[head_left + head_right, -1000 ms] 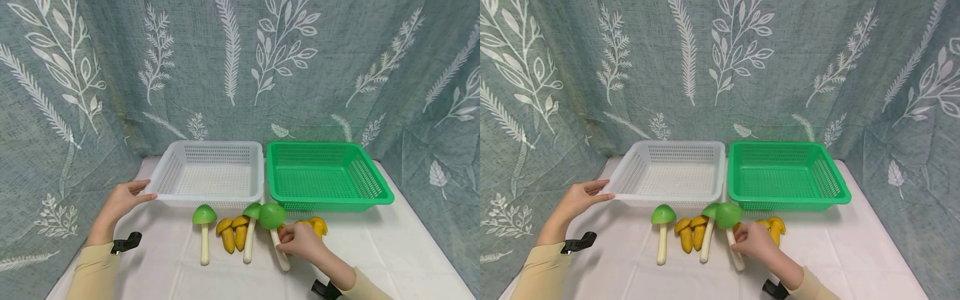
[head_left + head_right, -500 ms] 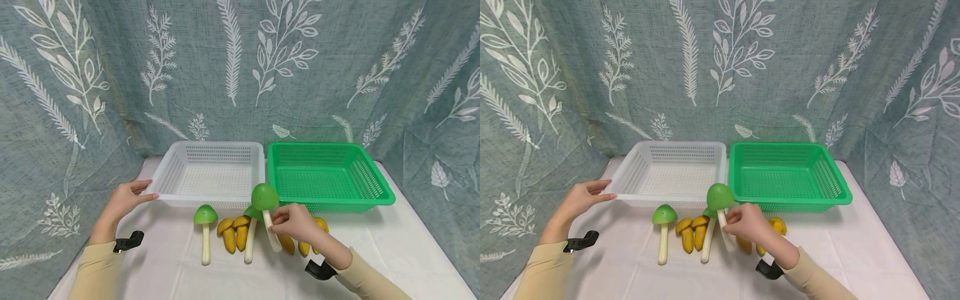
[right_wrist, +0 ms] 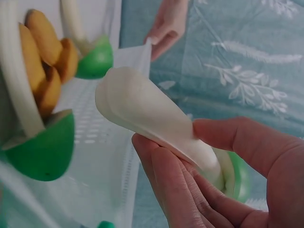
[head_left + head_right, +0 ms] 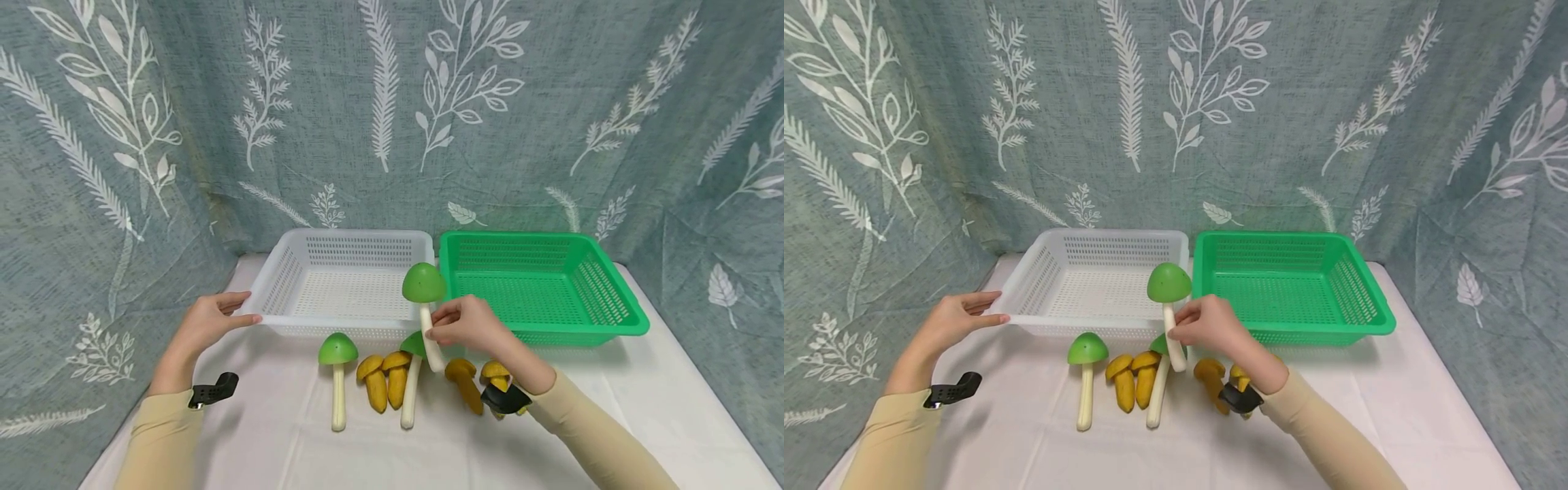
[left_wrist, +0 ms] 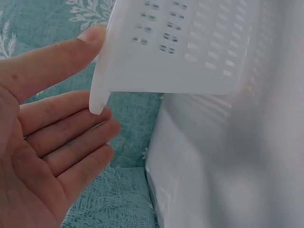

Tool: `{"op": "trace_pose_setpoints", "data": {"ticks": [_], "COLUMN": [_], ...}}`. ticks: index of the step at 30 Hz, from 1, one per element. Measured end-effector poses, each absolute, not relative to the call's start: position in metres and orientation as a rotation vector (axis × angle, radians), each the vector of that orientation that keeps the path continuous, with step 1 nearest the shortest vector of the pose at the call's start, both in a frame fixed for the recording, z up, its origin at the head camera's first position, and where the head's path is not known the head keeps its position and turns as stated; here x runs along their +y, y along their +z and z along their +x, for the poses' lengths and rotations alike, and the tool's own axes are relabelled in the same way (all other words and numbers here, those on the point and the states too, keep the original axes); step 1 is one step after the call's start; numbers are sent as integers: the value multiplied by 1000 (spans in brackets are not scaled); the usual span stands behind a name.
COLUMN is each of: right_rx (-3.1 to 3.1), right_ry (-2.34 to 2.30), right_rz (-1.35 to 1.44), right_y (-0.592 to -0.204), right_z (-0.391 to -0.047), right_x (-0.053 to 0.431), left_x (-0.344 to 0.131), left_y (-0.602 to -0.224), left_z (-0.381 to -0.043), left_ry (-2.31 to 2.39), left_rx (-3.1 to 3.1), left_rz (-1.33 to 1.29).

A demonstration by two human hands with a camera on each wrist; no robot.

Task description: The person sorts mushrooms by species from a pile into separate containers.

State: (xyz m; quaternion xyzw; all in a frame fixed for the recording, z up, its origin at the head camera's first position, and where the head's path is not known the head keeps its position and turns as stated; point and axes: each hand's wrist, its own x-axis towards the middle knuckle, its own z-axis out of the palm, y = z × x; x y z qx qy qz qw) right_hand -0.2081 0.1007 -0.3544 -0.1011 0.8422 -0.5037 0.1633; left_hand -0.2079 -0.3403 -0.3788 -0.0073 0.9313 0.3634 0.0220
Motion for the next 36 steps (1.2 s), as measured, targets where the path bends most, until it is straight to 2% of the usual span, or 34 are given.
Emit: {"op": "trace_pose_setpoints", "data": {"ticks": [14, 36], "right_rx": [2338, 2161], "right_ry": [-1415, -1415], "right_rz": [-238, -181], "right_y": [-337, -335], "right_z": [-243, -291], "right_x": [84, 64], "left_x": [-339, -341], "left_y": [-376, -375], "left_z": [-208, -212], "left_ry": [1113, 1095], "left_rx": [2892, 2850], "left_rz": [-17, -42]}}
